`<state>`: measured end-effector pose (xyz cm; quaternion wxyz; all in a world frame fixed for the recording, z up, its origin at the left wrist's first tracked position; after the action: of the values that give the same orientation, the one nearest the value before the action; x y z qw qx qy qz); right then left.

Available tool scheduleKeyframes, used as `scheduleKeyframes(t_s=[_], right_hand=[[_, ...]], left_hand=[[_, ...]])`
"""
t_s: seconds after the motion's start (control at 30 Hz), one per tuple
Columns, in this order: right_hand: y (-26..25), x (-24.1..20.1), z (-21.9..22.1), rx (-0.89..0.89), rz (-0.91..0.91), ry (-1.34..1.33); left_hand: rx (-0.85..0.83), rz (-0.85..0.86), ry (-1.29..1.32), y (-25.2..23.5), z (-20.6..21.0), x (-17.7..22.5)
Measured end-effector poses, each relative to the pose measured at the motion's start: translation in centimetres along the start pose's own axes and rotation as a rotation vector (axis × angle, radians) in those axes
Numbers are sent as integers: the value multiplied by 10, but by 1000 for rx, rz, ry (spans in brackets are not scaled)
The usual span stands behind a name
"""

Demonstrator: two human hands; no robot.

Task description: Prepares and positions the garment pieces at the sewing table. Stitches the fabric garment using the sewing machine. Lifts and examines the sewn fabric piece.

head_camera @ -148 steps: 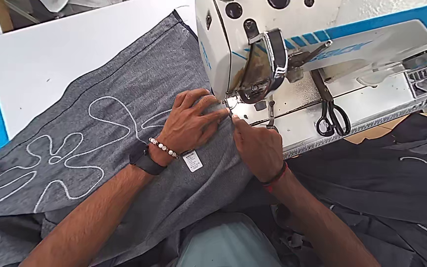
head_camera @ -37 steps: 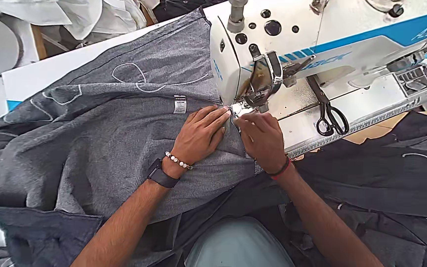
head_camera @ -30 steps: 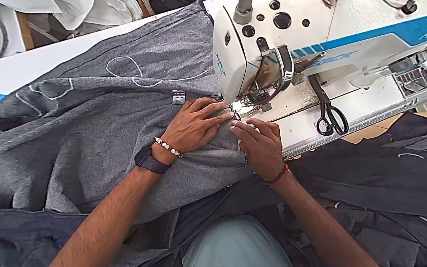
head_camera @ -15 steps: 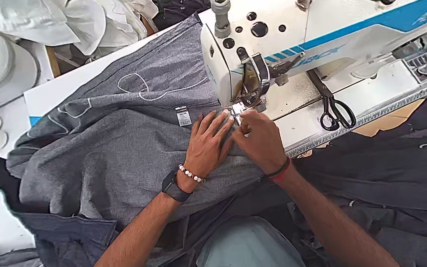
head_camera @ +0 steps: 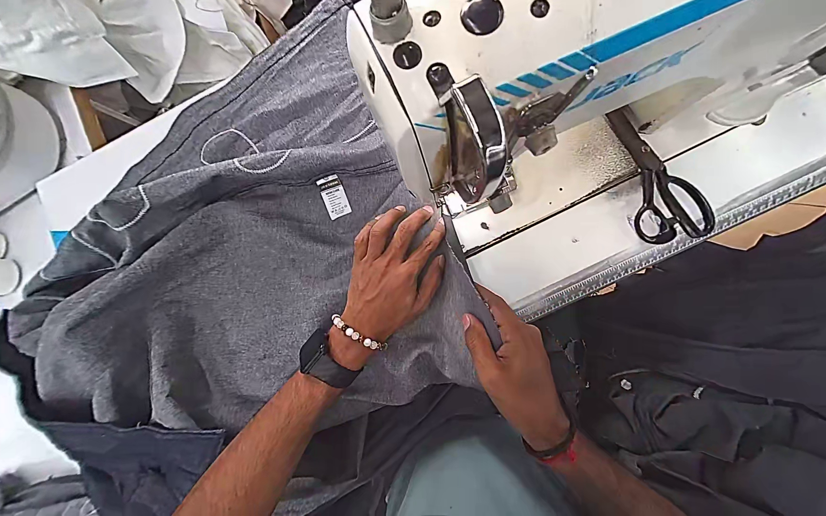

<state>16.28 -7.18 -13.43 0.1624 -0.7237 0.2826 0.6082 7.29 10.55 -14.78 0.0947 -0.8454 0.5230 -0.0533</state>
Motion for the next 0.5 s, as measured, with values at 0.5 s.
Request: scheduleKeyframes(t_s=[0.5], right_hand=[[-17,2,3,8,22,176]], left_hand=[[62,127,-16,-13,-4,-15]])
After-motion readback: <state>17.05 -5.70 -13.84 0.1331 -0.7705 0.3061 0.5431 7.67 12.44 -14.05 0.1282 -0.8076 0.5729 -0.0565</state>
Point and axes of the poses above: each hand's wrist, its own y-axis away from the middle knuckle, its own z-axis out of the palm, x = y × z, the point moved 3 cm from there along -y, towards the middle knuckle, and after that the axes turned 10 degrees about -y, right-handed, at the moved point
